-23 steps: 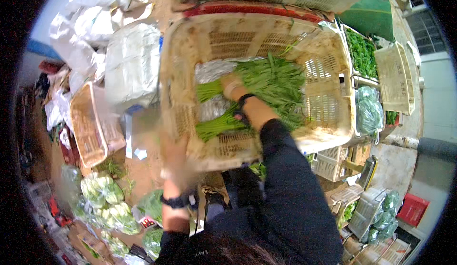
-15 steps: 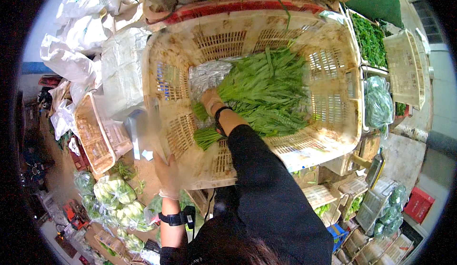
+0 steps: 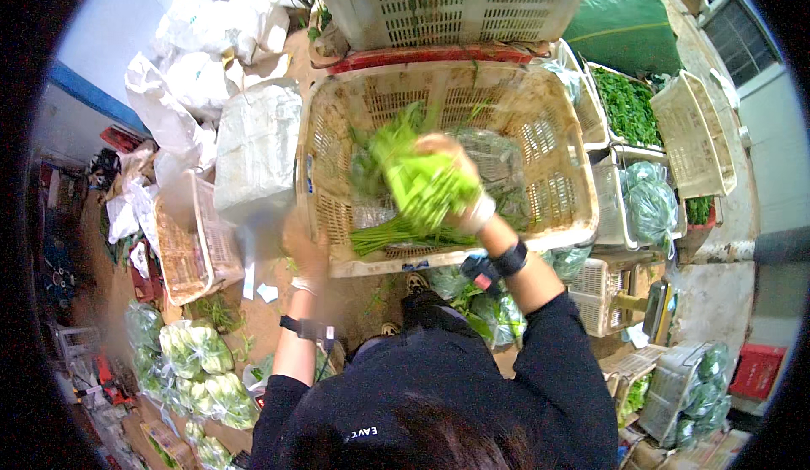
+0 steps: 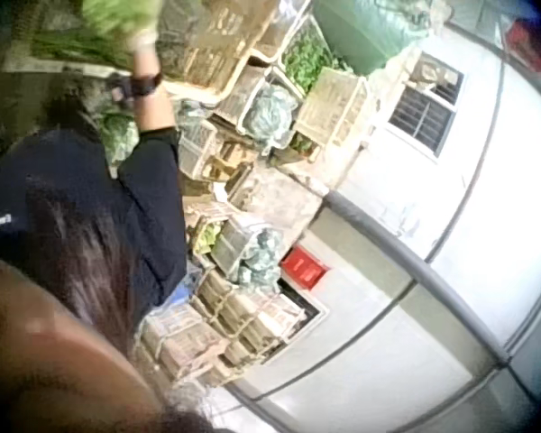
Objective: The person repeatedly picks up bunches of green leafy vegetables from a basket, places them into a plastic bag on a digital scale, and then removes the bagged vegetables. This process is repeated multiple times in a cluttered workspace.
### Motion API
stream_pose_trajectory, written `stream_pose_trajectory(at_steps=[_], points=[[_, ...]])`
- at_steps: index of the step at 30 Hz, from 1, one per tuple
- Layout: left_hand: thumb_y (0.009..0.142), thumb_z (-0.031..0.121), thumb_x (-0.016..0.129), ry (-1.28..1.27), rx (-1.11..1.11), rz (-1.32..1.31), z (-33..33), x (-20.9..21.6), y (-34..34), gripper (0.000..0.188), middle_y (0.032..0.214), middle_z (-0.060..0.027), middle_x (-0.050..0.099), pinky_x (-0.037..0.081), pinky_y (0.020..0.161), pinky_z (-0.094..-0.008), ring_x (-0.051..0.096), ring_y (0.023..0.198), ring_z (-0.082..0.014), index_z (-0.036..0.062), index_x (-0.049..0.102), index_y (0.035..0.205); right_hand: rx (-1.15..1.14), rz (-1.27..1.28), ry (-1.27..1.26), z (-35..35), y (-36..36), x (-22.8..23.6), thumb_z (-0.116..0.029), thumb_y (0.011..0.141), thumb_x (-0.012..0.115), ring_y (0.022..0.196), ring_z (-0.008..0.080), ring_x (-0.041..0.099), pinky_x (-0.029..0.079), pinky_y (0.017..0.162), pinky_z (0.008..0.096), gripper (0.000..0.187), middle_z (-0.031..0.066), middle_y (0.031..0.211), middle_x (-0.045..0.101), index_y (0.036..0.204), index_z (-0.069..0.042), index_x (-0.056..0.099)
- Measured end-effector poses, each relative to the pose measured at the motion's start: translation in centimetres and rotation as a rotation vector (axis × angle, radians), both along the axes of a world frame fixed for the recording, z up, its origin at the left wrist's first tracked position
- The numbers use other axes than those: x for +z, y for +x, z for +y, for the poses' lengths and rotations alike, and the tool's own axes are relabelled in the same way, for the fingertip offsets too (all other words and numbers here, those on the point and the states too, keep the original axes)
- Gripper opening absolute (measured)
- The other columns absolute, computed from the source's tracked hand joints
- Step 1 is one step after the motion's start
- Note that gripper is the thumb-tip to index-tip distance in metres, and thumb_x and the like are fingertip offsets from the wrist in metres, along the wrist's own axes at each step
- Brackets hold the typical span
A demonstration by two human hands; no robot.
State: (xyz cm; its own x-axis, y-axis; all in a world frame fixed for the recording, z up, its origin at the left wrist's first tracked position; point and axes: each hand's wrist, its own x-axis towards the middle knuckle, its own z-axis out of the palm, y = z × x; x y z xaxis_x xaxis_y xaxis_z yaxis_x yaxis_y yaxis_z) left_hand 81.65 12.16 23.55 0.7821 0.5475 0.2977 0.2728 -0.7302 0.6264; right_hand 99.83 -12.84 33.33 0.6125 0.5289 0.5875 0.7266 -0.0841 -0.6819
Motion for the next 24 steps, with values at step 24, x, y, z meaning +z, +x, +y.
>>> stream_pose_trajectory(at_steps=[24], points=[[0.085, 0.014, 0.054, -1.757, -0.494, -0.113, -11.2, -1.5, -16.9, 0.046, 0.119, -0.0097, 0.049, 0.039, 0.093, -0.0361, 0.048, 0.109, -0.0234, 0.0035, 0.036, 0.126, 0.214, 1.478, 0.032, -2.1, -26.6, -9.2, -0.021, 0.075, 0.069, 0.080, 0.0164, 0.061, 0.049, 0.073, 0.0291, 0.041, 0.0084, 0.096, 0.063, 0.107, 0.001, 0.057]])
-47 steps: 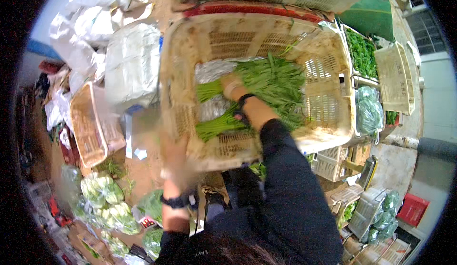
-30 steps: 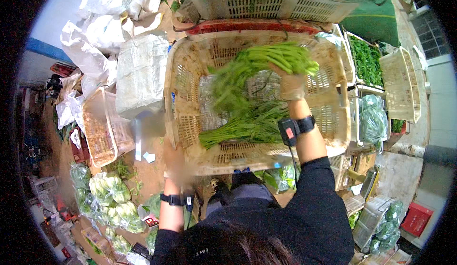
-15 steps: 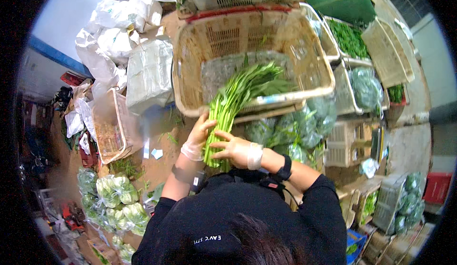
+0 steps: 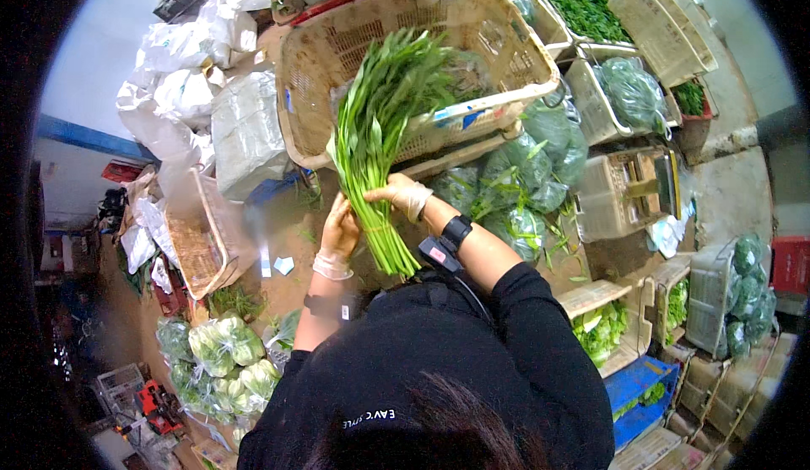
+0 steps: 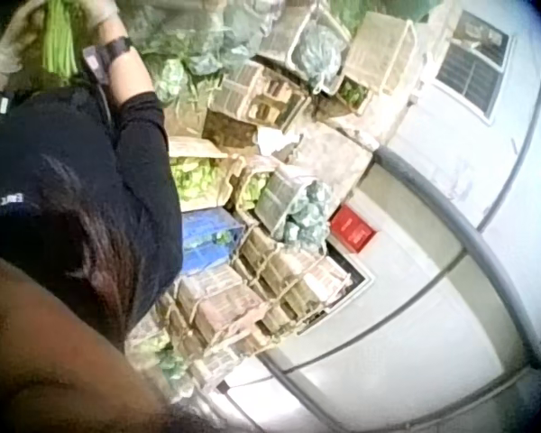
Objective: The person repeatedly picks up bunches of green leafy vegetables from a basket, places them into a plastic bag on a digital scale, and then removes the bagged vegetables. This process is repeated multiple times in a cluttered workspace.
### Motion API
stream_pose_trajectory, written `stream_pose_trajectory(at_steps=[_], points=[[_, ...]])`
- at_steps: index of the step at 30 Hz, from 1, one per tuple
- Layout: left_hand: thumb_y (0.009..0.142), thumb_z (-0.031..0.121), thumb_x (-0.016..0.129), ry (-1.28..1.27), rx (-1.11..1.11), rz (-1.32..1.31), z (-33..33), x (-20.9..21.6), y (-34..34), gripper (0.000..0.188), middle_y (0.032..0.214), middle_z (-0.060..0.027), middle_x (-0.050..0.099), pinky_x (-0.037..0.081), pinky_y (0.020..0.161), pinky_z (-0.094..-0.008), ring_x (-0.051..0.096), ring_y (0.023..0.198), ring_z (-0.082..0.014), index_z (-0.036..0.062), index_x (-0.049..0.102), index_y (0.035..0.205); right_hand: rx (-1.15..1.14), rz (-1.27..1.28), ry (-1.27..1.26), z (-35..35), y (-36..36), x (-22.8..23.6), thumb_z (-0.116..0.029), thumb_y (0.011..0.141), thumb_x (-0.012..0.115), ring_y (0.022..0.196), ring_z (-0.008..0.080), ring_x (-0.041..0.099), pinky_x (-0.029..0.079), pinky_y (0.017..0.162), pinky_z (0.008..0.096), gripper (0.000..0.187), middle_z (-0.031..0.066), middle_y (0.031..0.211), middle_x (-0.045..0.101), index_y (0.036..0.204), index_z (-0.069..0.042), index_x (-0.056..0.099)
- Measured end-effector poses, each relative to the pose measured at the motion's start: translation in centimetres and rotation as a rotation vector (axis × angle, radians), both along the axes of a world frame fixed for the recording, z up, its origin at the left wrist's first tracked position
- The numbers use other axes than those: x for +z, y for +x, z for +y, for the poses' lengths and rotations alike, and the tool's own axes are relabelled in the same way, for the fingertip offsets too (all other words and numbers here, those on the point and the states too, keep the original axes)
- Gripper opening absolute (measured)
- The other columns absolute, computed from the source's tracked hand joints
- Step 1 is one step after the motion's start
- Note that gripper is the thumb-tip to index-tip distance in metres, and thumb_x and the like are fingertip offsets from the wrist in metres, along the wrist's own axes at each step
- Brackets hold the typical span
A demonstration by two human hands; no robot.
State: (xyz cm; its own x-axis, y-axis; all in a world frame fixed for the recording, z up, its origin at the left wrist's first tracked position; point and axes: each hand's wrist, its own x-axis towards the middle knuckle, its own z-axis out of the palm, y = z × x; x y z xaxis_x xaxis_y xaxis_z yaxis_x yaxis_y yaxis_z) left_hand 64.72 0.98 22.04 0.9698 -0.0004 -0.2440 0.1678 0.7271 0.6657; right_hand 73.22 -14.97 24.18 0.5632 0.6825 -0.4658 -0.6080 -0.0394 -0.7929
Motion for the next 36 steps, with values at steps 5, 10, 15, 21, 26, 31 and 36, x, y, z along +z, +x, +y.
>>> stream_pose_trajectory(at_steps=[5, 10, 15, 21, 26, 31, 36], points=[[0.075, 0.025, 0.070, 0.546, 0.056, 0.012, -0.1, 0.1, 2.8, 0.059, 0.111, -0.0101, 0.054, 0.046, 0.083, -0.0335, 0.054, 0.098, -0.0217, 0.0022, 0.041, 0.121, 0.113, -0.621, -0.394, 1.6, -0.3, 2.9, -0.022, 0.063, 0.076, 0.079, 0.0176, 0.060, 0.048, 0.072, 0.0302, 0.045, 0.0073, 0.092, 0.064, 0.101, -0.004, 0.060], [0.078, 0.025, 0.067, -0.046, 0.081, 0.164, -0.2, 1.3, 4.2, 0.043, 0.100, -0.0101, 0.060, 0.051, 0.075, -0.0334, 0.060, 0.085, -0.0216, -0.0006, 0.052, 0.109, -0.225, 0.007, 0.221, -0.8, 0.7, 3.1, -0.015, 0.072, 0.068, 0.078, 0.0180, 0.061, 0.048, 0.074, 0.0291, 0.034, 0.0066, 0.091, 0.063, 0.101, 0.000, 0.058], [0.081, 0.031, 0.060, -0.279, 0.023, 0.226, -2.4, -1.6, 3.7, 0.048, 0.108, -0.0158, 0.058, 0.044, 0.089, -0.0410, 0.057, 0.096, -0.0278, -0.0020, 0.049, 0.114, -0.384, 0.406, 0.374, -4.1, 0.8, -0.2, -0.008, 0.077, 0.062, 0.091, 0.0220, 0.059, 0.045, 0.084, 0.0333, 0.035, 0.0121, 0.104, 0.060, 0.109, 0.004, 0.054], [0.083, 0.034, 0.057, -0.275, 0.024, 0.241, -3.0, -1.7, 3.4, 0.051, 0.111, -0.0167, 0.056, 0.042, 0.091, -0.0415, 0.056, 0.100, -0.0290, -0.0024, 0.047, 0.117, -0.301, 0.379, 0.089, -6.1, 2.1, 0.6, -0.012, 0.079, 0.061, 0.068, 0.0183, 0.061, 0.050, 0.063, 0.0300, 0.017, 0.0090, 0.084, 0.063, 0.091, 0.001, 0.061], [0.083, 0.028, 0.059, -0.222, 0.083, 0.284, -3.3, -0.8, 3.5, 0.045, 0.107, -0.0135, 0.058, 0.046, 0.086, -0.0379, 0.058, 0.094, -0.0253, -0.0023, 0.048, 0.115, -0.311, 0.300, 0.004, -8.1, 2.7, -0.8, -0.016, 0.081, 0.058, 0.065, 0.0143, 0.060, 0.050, 0.056, 0.0264, 0.014, 0.0046, 0.076, 0.062, 0.084, -0.003, 0.061], [0.079, 0.017, 0.065, -0.037, 0.053, 0.269, -3.6, 0.1, 2.4, 0.042, 0.103, -0.0119, 0.059, 0.049, 0.080, -0.0338, 0.060, 0.090, -0.0210, -0.0029, 0.050, 0.113, -0.234, -0.504, -0.346, -7.1, 2.9, 3.5, -0.022, 0.080, 0.059, 0.060, 0.0171, 0.060, 0.047, 0.054, 0.0287, 0.020, 0.0089, 0.068, 0.063, 0.079, -0.002, 0.061], [0.076, 0.008, 0.063, -0.081, 0.067, 0.249, -3.6, 0.5, 2.8, 0.037, 0.099, -0.0121, 0.061, 0.051, 0.078, -0.0337, 0.061, 0.086, -0.0216, -0.0047, 0.052, 0.110, -0.009, -0.768, -0.630, -4.9, 4.8, 4.5, -0.032, 0.077, 0.061, 0.062, 0.0264, 0.061, 0.047, 0.056, 0.0337, 0.032, 0.0171, 0.065, 0.059, 0.072, 0.000, 0.060]])
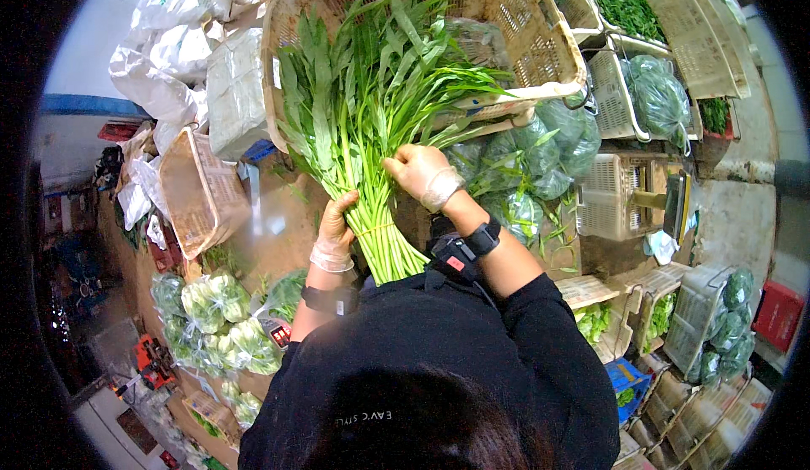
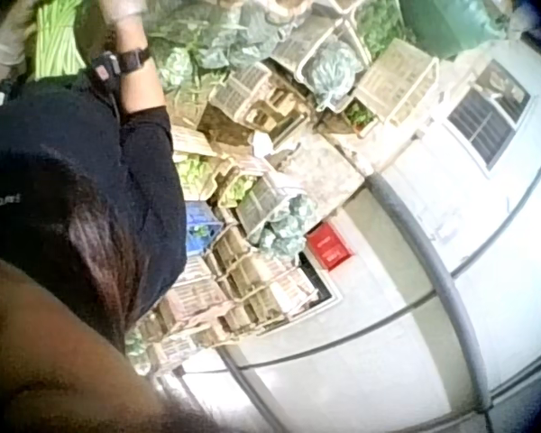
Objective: The person repeatedly picks up bunches of green leafy vegetables from a basket, places them into a plastic bag on a digital scale, and then removes the bagged vegetables. This process is repeated multiple times in a cluttered workspace.
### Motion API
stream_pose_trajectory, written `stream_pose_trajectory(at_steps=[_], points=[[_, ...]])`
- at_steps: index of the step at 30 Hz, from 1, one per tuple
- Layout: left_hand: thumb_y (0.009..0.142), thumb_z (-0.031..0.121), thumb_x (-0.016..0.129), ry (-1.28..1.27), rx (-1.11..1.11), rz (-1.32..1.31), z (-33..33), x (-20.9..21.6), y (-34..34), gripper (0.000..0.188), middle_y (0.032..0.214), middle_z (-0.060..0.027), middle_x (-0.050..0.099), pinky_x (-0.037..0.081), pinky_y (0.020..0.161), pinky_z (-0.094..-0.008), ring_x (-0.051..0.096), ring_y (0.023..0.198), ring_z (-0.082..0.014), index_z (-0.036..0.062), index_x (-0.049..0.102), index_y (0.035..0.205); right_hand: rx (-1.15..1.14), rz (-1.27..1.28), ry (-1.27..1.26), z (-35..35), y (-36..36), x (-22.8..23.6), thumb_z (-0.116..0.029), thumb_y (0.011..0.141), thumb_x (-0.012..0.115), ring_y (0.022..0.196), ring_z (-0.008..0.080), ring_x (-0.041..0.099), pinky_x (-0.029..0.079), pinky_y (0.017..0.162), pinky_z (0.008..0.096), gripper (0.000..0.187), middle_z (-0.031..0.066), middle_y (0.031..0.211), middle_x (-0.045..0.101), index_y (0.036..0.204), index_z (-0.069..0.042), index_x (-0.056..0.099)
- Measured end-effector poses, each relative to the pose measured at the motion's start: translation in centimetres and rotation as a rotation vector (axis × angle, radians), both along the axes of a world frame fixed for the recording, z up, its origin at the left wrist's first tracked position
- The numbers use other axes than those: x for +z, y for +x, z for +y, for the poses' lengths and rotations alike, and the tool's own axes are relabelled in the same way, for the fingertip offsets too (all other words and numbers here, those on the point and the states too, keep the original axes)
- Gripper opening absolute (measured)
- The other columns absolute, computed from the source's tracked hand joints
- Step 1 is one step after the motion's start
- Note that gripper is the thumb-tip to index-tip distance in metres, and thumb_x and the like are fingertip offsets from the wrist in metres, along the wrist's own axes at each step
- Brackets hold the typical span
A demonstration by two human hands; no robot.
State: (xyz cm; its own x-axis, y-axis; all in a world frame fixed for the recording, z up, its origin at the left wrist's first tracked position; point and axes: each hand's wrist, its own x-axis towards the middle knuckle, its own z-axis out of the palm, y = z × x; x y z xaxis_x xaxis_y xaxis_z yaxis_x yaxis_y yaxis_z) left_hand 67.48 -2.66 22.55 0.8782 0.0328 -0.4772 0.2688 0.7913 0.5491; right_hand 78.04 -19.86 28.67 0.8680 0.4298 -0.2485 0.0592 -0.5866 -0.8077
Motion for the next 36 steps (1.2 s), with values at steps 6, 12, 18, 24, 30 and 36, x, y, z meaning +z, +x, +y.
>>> stream_pose_trajectory(at_steps=[6, 12, 18, 24, 30, 36], points=[[0.077, 0.010, 0.061, -0.158, -0.041, 0.027, 0.7, -1.8, -0.6, 0.034, 0.097, -0.0150, 0.062, 0.051, 0.078, -0.0353, 0.062, 0.084, -0.0241, -0.0068, 0.054, 0.105, -0.104, 0.767, 0.483, -0.6, -2.8, -3.4, -0.025, 0.078, 0.064, 0.056, 0.0073, 0.054, 0.043, 0.049, 0.0198, 0.020, -0.0010, 0.068, 0.060, 0.080, -0.005, 0.061], [0.078, 0.013, 0.061, -0.250, -0.040, 0.027, 1.1, -1.7, -0.9, 0.035, 0.098, -0.0160, 0.062, 0.051, 0.078, -0.0364, 0.062, 0.085, -0.0248, -0.0070, 0.054, 0.106, -0.073, 0.751, 0.574, -3.6, -2.0, -4.7, -0.016, 0.079, 0.061, 0.051, 0.0054, 0.051, 0.039, 0.044, 0.0191, 0.011, 0.0005, 0.063, 0.058, 0.077, -0.006, 0.060], [0.079, 0.015, 0.061, -0.371, -0.095, -0.016, 1.3, -1.3, -0.8, 0.040, 0.103, -0.0175, 0.060, 0.048, 0.085, -0.0384, 0.060, 0.092, -0.0272, -0.0073, 0.051, 0.110, 0.368, 0.054, -0.509, -7.8, -3.4, -6.6, -0.017, 0.072, 0.062, 0.068, 0.0192, 0.063, 0.050, 0.062, 0.0318, 0.014, 0.0122, 0.076, 0.065, 0.076, -0.003, 0.065], [0.081, 0.014, 0.058, -0.319, -0.060, 0.022, 1.0, -0.8, -0.6, 0.041, 0.106, -0.0198, 0.058, 0.047, 0.086, -0.0438, 0.058, 0.095, -0.0307, -0.0072, 0.047, 0.114, 0.131, -0.273, -0.523, -8.3, -3.9, -6.5, -0.043, 0.076, 0.059, 0.082, 0.0267, 0.063, 0.049, 0.073, 0.0368, 0.043, 0.0142, 0.090, 0.065, 0.090, -0.002, 0.065], [0.081, 0.012, 0.059, -0.287, -0.062, 0.013, 0.6, -0.9, -0.4, 0.036, 0.100, -0.0145, 0.060, 0.051, 0.080, -0.0377, 0.060, 0.089, -0.0250, -0.0040, 0.050, 0.111, 0.063, 0.203, 0.159, 0.1, -3.5, -2.3, -0.028, 0.077, 0.065, 0.067, 0.0154, 0.060, 0.049, 0.061, 0.0270, 0.035, 0.0115, 0.083, 0.064, 0.096, 0.002, 0.060], [0.081, 0.011, 0.059, -0.338, -0.056, 0.041, 1.7, -1.2, -1.2, 0.033, 0.098, -0.0144, 0.061, 0.051, 0.078, -0.0377, 0.061, 0.087, -0.0248, -0.0037, 0.052, 0.109, 0.305, 0.038, 0.171, -1.2, -5.7, -3.5, -0.019, 0.079, 0.057, 0.065, 0.0212, 0.061, 0.048, 0.062, 0.0329, 0.016, 0.0096, 0.072, 0.063, 0.081, -0.003, 0.060]])
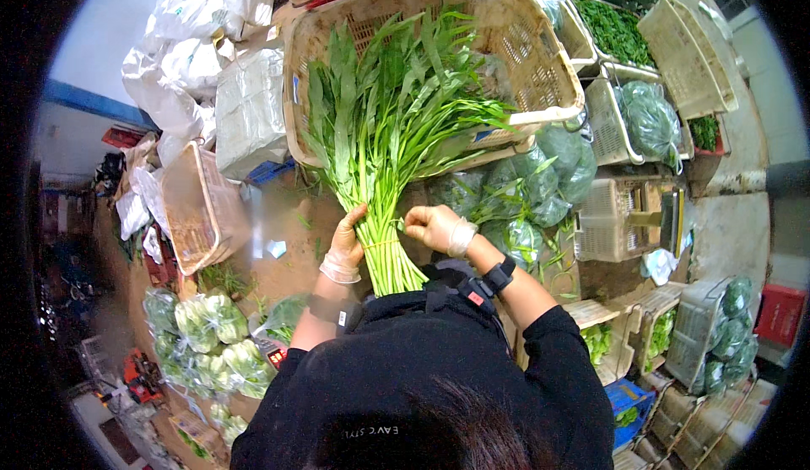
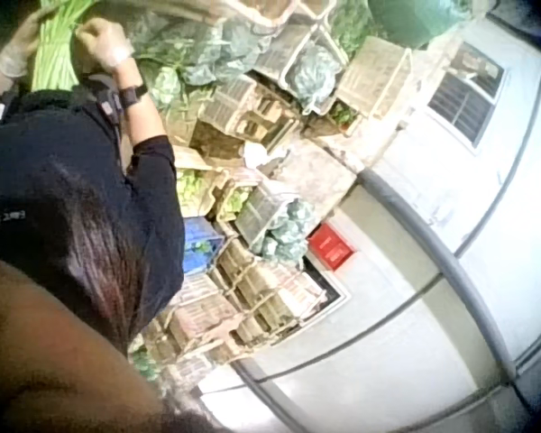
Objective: The person repeatedly picks up bunches of green leafy vegetables from a basket, places them into a plastic bag on a digital scale, and then removes the bagged vegetables. This process is repeated multiple times in a cluttered workspace.
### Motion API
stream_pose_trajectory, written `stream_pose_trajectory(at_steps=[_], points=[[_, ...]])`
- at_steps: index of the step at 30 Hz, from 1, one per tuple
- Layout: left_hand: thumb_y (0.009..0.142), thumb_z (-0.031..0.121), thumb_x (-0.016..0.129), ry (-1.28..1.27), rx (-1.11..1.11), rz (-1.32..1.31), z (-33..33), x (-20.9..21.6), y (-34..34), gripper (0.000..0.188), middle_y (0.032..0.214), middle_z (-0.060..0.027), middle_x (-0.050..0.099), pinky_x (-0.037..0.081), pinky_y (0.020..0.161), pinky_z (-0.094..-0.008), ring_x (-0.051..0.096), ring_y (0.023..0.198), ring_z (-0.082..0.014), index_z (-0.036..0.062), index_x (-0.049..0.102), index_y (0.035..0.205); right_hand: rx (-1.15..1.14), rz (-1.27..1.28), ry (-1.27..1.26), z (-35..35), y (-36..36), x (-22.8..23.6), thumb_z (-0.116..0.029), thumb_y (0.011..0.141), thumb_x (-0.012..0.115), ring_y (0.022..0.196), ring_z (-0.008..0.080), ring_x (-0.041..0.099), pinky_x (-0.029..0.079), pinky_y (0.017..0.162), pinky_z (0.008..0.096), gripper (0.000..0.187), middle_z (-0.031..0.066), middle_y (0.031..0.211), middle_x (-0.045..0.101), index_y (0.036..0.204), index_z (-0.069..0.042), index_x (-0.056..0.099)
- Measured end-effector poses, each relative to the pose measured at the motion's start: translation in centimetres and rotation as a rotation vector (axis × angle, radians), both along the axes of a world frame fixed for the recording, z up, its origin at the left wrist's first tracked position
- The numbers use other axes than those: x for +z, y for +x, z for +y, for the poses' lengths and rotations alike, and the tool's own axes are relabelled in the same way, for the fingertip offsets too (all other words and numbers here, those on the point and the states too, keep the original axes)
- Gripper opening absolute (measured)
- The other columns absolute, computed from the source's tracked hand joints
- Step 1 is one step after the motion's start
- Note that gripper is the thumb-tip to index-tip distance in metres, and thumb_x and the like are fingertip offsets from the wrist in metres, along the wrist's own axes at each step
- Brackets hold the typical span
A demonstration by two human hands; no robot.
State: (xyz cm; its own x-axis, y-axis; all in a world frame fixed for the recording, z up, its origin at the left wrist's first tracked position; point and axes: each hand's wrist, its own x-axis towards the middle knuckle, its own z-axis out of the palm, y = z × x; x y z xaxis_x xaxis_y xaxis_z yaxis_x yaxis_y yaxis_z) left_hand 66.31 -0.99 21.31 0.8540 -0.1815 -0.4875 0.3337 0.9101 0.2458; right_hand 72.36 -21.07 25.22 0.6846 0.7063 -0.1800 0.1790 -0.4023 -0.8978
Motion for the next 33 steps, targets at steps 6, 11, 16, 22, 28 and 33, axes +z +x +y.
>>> stream_pose_trajectory(at_steps=[6, 11, 16, 22, 28, 33], points=[[0.078, 0.012, 0.061, 0.411, -0.053, -0.015, 0.0, 0.4, 0.2, 0.031, 0.091, -0.0126, 0.063, 0.053, 0.071, -0.0359, 0.063, 0.078, -0.0225, -0.0039, 0.056, 0.104, 0.103, -0.308, -0.898, -0.6, 2.1, -0.5, -0.024, 0.072, 0.053, 0.076, 0.0319, 0.062, 0.050, 0.067, 0.0388, 0.022, 0.0170, 0.079, 0.063, 0.081, -0.008, 0.066], [0.078, 0.014, 0.061, 0.407, -0.067, -0.020, 0.3, 0.6, 0.0, 0.030, 0.090, -0.0122, 0.064, 0.053, 0.071, -0.0347, 0.063, 0.076, -0.0217, -0.0039, 0.057, 0.102, 0.050, -0.281, -0.741, -0.1, 3.5, 3.9, -0.037, 0.075, 0.059, 0.071, 0.0320, 0.063, 0.050, 0.066, 0.0389, 0.033, 0.0183, 0.076, 0.063, 0.074, -0.004, 0.066], [0.079, 0.012, 0.061, 0.364, 0.000, -0.014, -0.6, 0.5, 0.0, 0.028, 0.092, -0.0120, 0.064, 0.052, 0.073, -0.0344, 0.063, 0.078, -0.0211, -0.0030, 0.057, 0.103, -0.217, -0.482, -0.528, 6.9, 7.1, 6.9, -0.051, 0.071, 0.063, 0.073, 0.0342, 0.061, 0.048, 0.068, 0.0412, 0.051, 0.0198, 0.075, 0.062, 0.082, -0.002, 0.061], [0.080, 0.015, 0.059, 0.219, -0.021, -0.027, -1.0, -0.5, -0.3, 0.032, 0.097, -0.0131, 0.062, 0.051, 0.079, -0.0368, 0.062, 0.086, -0.0222, -0.0029, 0.055, 0.106, -0.109, -0.097, -0.283, 4.0, 11.5, 3.1, -0.024, 0.067, 0.066, 0.077, 0.0255, 0.064, 0.049, 0.073, 0.0330, 0.035, 0.0163, 0.085, 0.065, 0.094, -0.001, 0.064], [0.079, 0.016, 0.061, 0.134, -0.003, -0.010, -0.5, -0.6, -0.5, 0.030, 0.095, -0.0117, 0.063, 0.051, 0.076, -0.0356, 0.062, 0.083, -0.0216, -0.0015, 0.058, 0.103, -0.258, -0.643, -0.183, 3.8, 4.6, 5.1, -0.013, 0.075, 0.062, 0.072, 0.0294, 0.061, 0.049, 0.066, 0.0351, 0.014, 0.0134, 0.080, 0.063, 0.087, -0.006, 0.063], [0.080, 0.017, 0.061, 0.092, -0.008, -0.010, -1.2, -0.3, -0.2, 0.030, 0.094, -0.0102, 0.063, 0.051, 0.075, -0.0354, 0.062, 0.082, -0.0204, -0.0006, 0.057, 0.105, -0.328, -0.588, 0.244, 3.2, 2.5, 5.3, -0.001, 0.075, 0.061, 0.074, 0.0223, 0.060, 0.048, 0.064, 0.0285, 0.010, 0.0114, 0.092, 0.061, 0.085, -0.003, 0.060]])
